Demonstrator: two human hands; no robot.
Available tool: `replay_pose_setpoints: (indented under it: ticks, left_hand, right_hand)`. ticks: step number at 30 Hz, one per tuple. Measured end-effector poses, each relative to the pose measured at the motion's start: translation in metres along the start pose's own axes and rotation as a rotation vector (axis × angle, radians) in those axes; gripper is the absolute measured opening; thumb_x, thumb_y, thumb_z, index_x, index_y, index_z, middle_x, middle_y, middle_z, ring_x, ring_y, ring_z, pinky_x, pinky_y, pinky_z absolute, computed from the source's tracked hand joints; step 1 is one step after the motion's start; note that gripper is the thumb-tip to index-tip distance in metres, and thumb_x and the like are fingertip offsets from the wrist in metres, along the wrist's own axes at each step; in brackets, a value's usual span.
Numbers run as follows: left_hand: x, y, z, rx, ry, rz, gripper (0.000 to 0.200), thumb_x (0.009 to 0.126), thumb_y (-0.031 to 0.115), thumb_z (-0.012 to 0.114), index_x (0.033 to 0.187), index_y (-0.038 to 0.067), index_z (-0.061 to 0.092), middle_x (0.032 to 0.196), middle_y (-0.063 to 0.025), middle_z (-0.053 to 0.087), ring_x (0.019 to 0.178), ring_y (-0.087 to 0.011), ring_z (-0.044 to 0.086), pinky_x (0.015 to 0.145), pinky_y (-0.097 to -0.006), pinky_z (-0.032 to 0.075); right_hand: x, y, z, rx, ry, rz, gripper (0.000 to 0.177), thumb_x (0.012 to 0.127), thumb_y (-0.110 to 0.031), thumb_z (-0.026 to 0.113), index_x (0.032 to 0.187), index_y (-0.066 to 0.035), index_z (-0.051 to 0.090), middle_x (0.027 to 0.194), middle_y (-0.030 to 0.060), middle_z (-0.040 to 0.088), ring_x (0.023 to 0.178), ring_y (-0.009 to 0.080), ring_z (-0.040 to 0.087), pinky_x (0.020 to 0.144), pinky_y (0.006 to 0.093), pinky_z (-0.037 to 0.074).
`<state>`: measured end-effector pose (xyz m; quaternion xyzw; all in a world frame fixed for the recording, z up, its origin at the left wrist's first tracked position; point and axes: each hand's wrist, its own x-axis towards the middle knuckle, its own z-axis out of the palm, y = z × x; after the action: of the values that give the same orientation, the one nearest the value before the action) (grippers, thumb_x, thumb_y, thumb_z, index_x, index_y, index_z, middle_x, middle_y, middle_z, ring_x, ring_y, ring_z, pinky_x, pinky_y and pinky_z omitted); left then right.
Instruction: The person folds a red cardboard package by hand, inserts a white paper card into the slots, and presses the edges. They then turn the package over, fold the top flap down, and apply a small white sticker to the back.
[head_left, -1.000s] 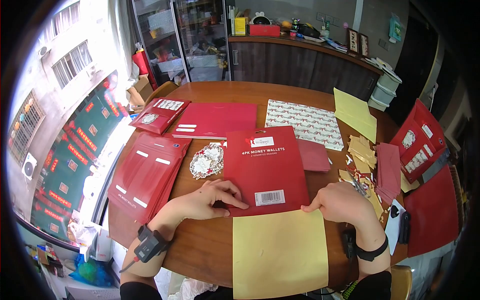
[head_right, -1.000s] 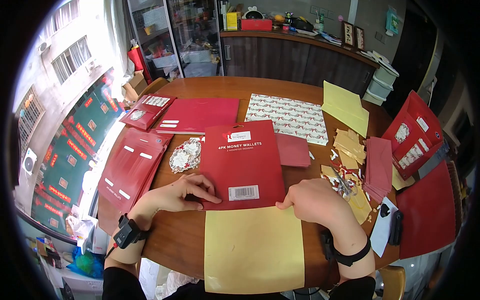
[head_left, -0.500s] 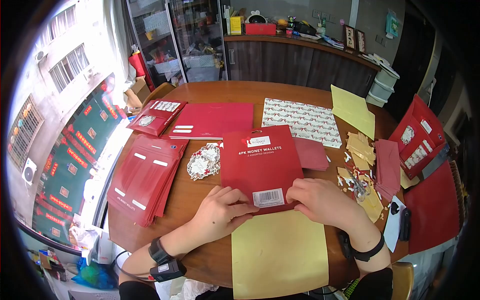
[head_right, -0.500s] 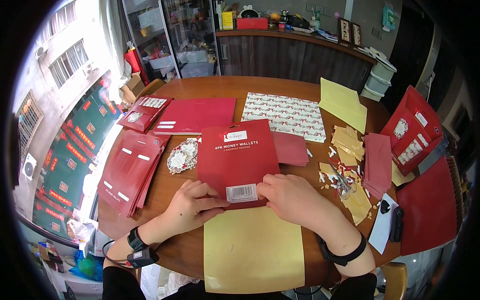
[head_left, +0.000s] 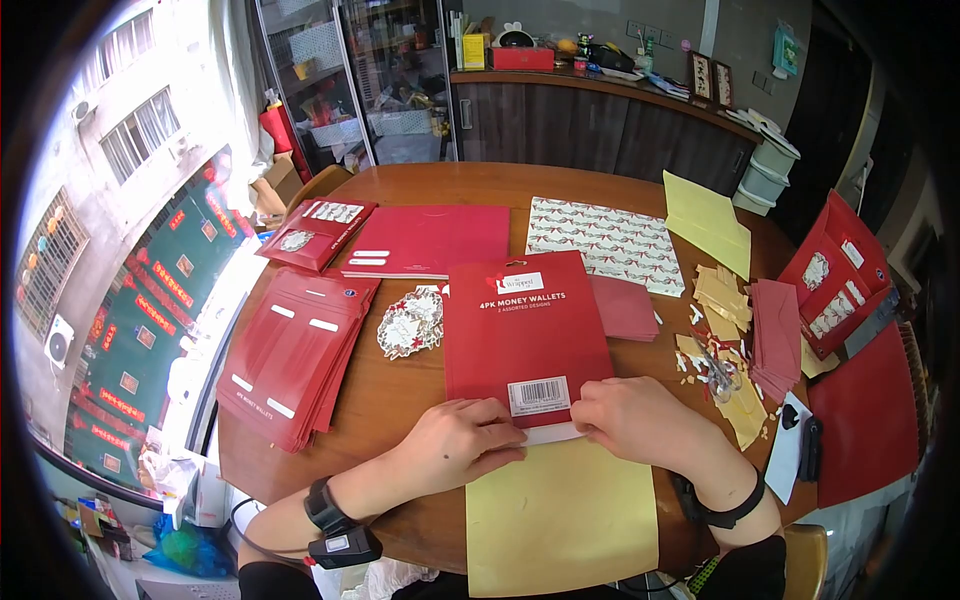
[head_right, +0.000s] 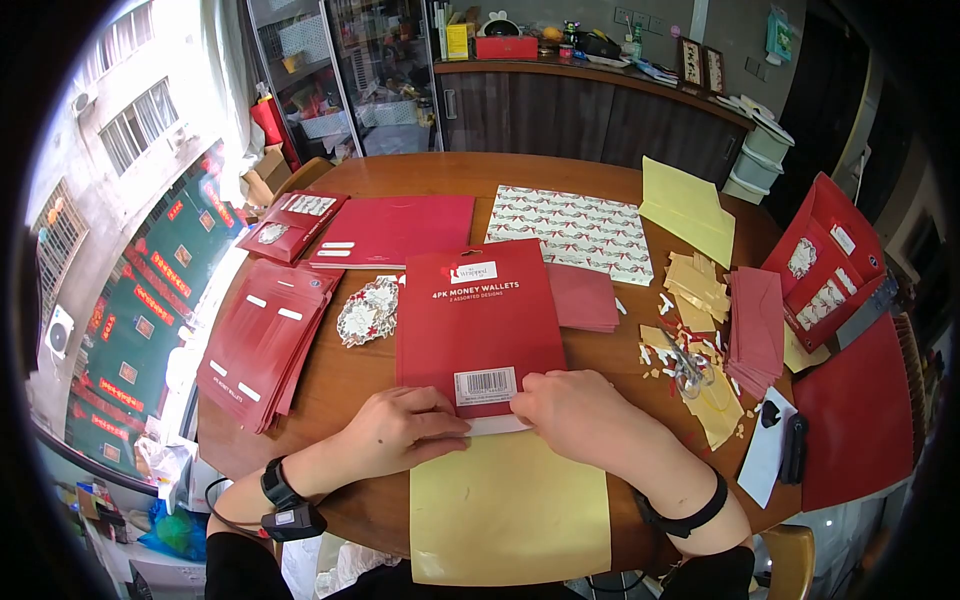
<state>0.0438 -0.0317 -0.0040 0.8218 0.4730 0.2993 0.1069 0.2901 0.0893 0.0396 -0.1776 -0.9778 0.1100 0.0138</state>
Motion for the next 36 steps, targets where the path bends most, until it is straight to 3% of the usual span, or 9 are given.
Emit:
replay_pose_setpoints:
  ticks: [9, 17, 20, 23, 25, 26, 29, 31, 36]
  left_hand:
    - [0.001, 0.004, 0.003, -0.019, -0.004, -0.077, 0.017, 0.087, 0.024, 0.076, 0.093, 0.009, 0.073, 0.092, -0.0051, 0.065, 0.080, -0.0262, 0.068, 0.066, -0.0404, 0.057]
    - [0.005, 0.004, 0.004, 0.002, 0.017, -0.076, 0.014, 0.089, 0.021, 0.073, 0.095, 0.008, 0.073, 0.092, -0.0066, 0.066, 0.079, -0.0275, 0.068, 0.065, -0.0408, 0.057]
    - [0.006, 0.000, 0.007, -0.040, 0.041, -0.124, 0.011, 0.086, 0.012, 0.077, 0.096, 0.007, 0.076, 0.090, -0.0090, 0.069, 0.077, -0.0257, 0.070, 0.067, -0.0366, 0.058]
    - [0.009, -0.001, 0.008, -0.126, 0.040, -0.229, 0.013, 0.085, 0.010, 0.078, 0.097, 0.006, 0.074, 0.089, -0.0090, 0.070, 0.077, -0.0252, 0.070, 0.065, -0.0352, 0.058]
    - [0.013, 0.003, 0.004, -0.246, 0.017, -0.460, 0.015, 0.087, 0.011, 0.075, 0.101, 0.007, 0.069, 0.090, -0.0089, 0.066, 0.070, -0.0272, 0.069, 0.064, -0.0377, 0.057]
    - [0.013, 0.003, 0.004, -0.245, 0.017, -0.460, 0.015, 0.087, 0.011, 0.075, 0.101, 0.007, 0.069, 0.090, -0.0089, 0.066, 0.070, -0.0272, 0.069, 0.064, -0.0377, 0.057]
    - [0.014, 0.000, 0.006, -0.177, 0.049, -0.402, 0.019, 0.085, 0.012, 0.077, 0.102, 0.010, 0.067, 0.094, -0.0059, 0.062, 0.075, -0.0244, 0.069, 0.065, -0.0371, 0.057]
    - [0.013, -0.004, 0.012, 0.001, 0.146, -0.105, 0.022, 0.081, 0.011, 0.080, 0.102, 0.016, 0.075, 0.097, -0.0023, 0.058, 0.079, -0.0178, 0.066, 0.063, -0.0324, 0.057]
    - [0.013, 0.000, 0.009, 0.134, 0.038, 0.033, 0.034, 0.079, 0.010, 0.077, 0.109, 0.025, 0.079, 0.099, 0.0006, 0.058, 0.084, -0.0156, 0.064, 0.066, -0.0299, 0.057]
  right_hand:
    - [0.001, 0.001, -0.004, 0.072, -0.017, -0.018, 0.014, 0.082, -0.012, 0.074, 0.089, -0.008, 0.063, 0.088, 0.0073, 0.061, 0.088, 0.0297, 0.066, 0.072, 0.0424, 0.053]
    - [0.002, 0.009, -0.006, 0.155, -0.026, 0.007, 0.007, 0.087, -0.012, 0.068, 0.092, -0.008, 0.070, 0.089, 0.0079, 0.067, 0.086, 0.0317, 0.068, 0.073, 0.0434, 0.054]
    - [0.004, 0.013, -0.005, 0.208, -0.018, 0.028, 0.007, 0.087, -0.010, 0.068, 0.093, -0.008, 0.070, 0.090, 0.0092, 0.069, 0.086, 0.0325, 0.068, 0.075, 0.0442, 0.054]
    - [0.006, 0.016, -0.003, 0.250, -0.001, 0.033, 0.008, 0.087, -0.009, 0.067, 0.095, -0.007, 0.069, 0.089, 0.0109, 0.070, 0.085, 0.0333, 0.068, 0.075, 0.0441, 0.054]
    - [0.008, 0.015, -0.003, 0.255, -0.003, 0.058, 0.009, 0.087, -0.009, 0.067, 0.095, -0.007, 0.068, 0.089, 0.0110, 0.070, 0.086, 0.0334, 0.068, 0.075, 0.0444, 0.054]
    - [0.008, 0.014, -0.003, 0.261, -0.006, 0.085, 0.009, 0.087, -0.009, 0.067, 0.095, -0.007, 0.066, 0.090, 0.0111, 0.070, 0.087, 0.0336, 0.069, 0.075, 0.0448, 0.054]
    - [0.008, 0.014, 0.000, 0.228, 0.018, 0.058, 0.010, 0.087, -0.009, 0.067, 0.095, -0.007, 0.063, 0.090, 0.0109, 0.069, 0.086, 0.0341, 0.068, 0.073, 0.0458, 0.053]
    - [0.008, 0.010, -0.002, 0.207, 0.012, 0.064, 0.010, 0.087, -0.009, 0.067, 0.095, -0.007, 0.063, 0.090, 0.0107, 0.068, 0.086, 0.0339, 0.068, 0.073, 0.0460, 0.053]
    - [0.006, 0.005, 0.002, 0.112, 0.011, 0.066, 0.010, 0.086, -0.010, 0.068, 0.094, -0.008, 0.062, 0.090, 0.0095, 0.065, 0.083, 0.0333, 0.067, 0.071, 0.0453, 0.052]
